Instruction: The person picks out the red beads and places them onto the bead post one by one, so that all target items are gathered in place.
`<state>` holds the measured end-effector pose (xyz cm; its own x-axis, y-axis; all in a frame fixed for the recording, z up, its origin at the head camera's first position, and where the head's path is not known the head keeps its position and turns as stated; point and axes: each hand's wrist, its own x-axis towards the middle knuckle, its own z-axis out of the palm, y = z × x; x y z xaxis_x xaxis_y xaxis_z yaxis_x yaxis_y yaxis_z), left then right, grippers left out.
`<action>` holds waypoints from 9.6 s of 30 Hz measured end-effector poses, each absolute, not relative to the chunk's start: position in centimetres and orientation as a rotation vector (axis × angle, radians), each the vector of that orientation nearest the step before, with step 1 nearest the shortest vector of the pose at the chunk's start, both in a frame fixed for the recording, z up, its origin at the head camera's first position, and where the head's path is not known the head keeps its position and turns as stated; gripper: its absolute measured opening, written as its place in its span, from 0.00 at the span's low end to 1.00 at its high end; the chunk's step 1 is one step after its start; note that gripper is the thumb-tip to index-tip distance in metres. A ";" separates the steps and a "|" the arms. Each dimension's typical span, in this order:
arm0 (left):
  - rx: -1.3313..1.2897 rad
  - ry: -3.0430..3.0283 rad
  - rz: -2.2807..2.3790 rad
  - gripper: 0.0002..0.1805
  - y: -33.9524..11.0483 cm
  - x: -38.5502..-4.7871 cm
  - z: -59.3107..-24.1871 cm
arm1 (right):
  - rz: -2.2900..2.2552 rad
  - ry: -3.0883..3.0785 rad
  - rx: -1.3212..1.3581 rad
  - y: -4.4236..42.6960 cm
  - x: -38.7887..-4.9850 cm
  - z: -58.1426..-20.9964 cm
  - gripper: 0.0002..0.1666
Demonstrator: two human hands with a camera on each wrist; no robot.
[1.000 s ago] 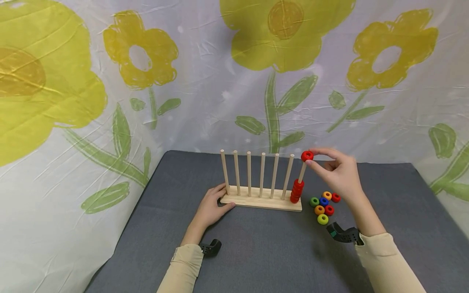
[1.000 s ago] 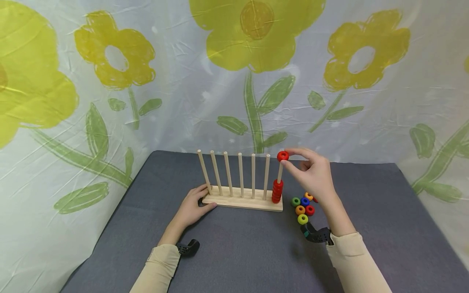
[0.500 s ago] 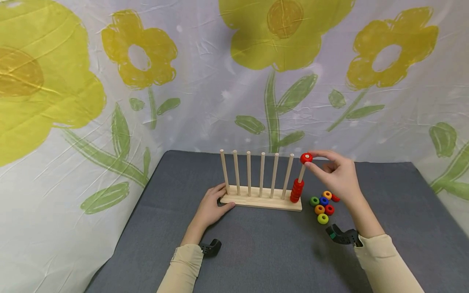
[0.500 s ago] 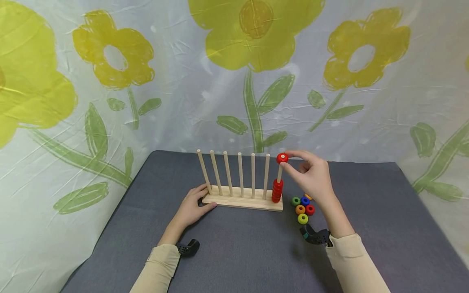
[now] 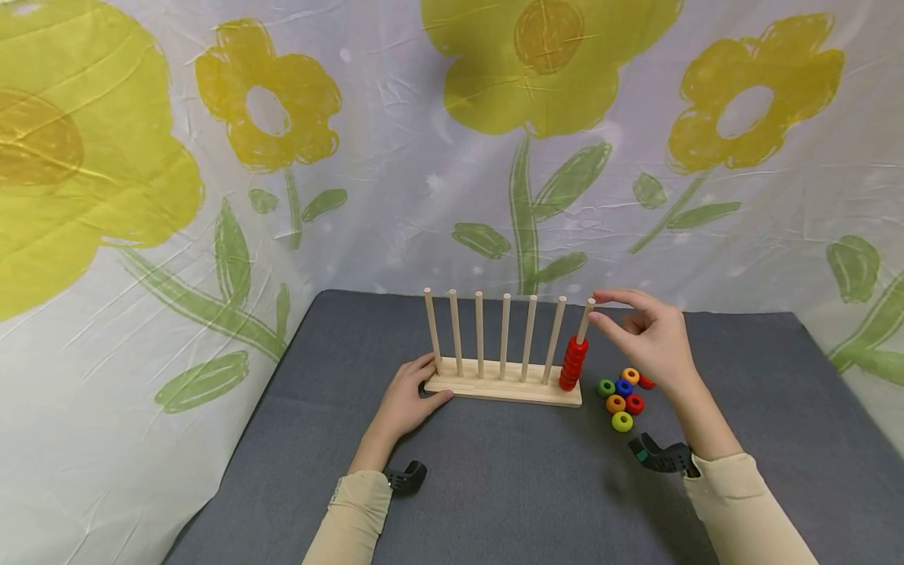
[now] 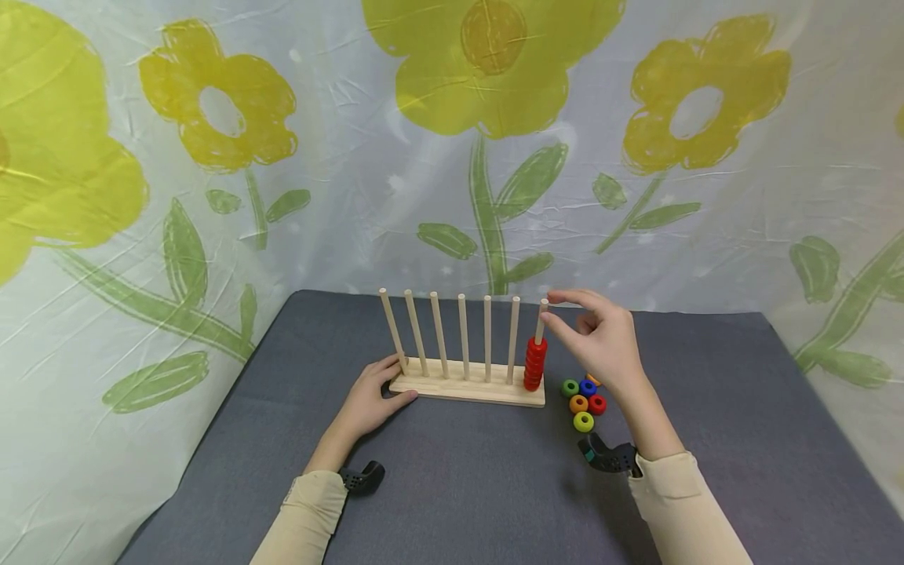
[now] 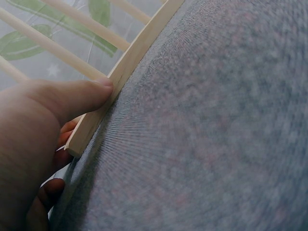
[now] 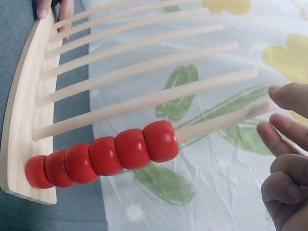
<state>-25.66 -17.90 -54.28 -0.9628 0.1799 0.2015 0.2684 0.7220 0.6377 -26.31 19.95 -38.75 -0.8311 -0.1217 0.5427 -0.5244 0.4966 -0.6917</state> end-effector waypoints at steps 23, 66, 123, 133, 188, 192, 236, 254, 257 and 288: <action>-0.340 -2.809 -1.064 0.39 -17.9 -25.6 -54.1 | 1.264 -2.335 0.488 20.9 -25.3 -40.1 0.19; -0.353 -2.802 -1.069 0.39 -18.0 -25.5 -54.0 | 1.385 -2.357 0.407 22.1 -22.6 -44.7 0.19; -0.366 -2.798 -1.072 0.39 -17.7 -25.7 -53.8 | 1.319 -2.435 -0.230 30.3 -24.3 -51.5 0.27; -0.368 -2.816 -1.071 0.39 -17.6 -25.7 -54.2 | 1.309 -2.439 -0.219 30.6 -24.2 -53.1 0.23; -0.360 -2.809 -1.044 0.39 -17.9 -25.7 -54.3 | 1.019 -2.669 -0.031 30.0 -24.7 -53.2 0.26; -0.354 -2.813 -1.033 0.39 -17.9 -25.7 -54.3 | 0.971 -2.658 -0.024 29.8 -24.8 -53.3 0.24; -0.346 -2.809 -1.036 0.39 -17.9 -25.7 -54.4 | 1.071 -2.580 -0.088 29.7 -24.6 -52.7 0.23; -0.336 -2.810 -1.054 0.39 -17.8 -25.6 -54.3 | 0.999 -2.574 0.004 29.3 -24.4 -50.6 0.22; -0.337 -2.811 -1.052 0.38 -17.8 -25.6 -54.3 | 0.994 -2.569 0.048 29.0 -24.3 -50.1 0.21; -0.364 -2.809 -1.053 0.38 -17.9 -25.7 -54.2 | 1.034 -2.480 0.058 27.7 -23.3 -46.4 0.20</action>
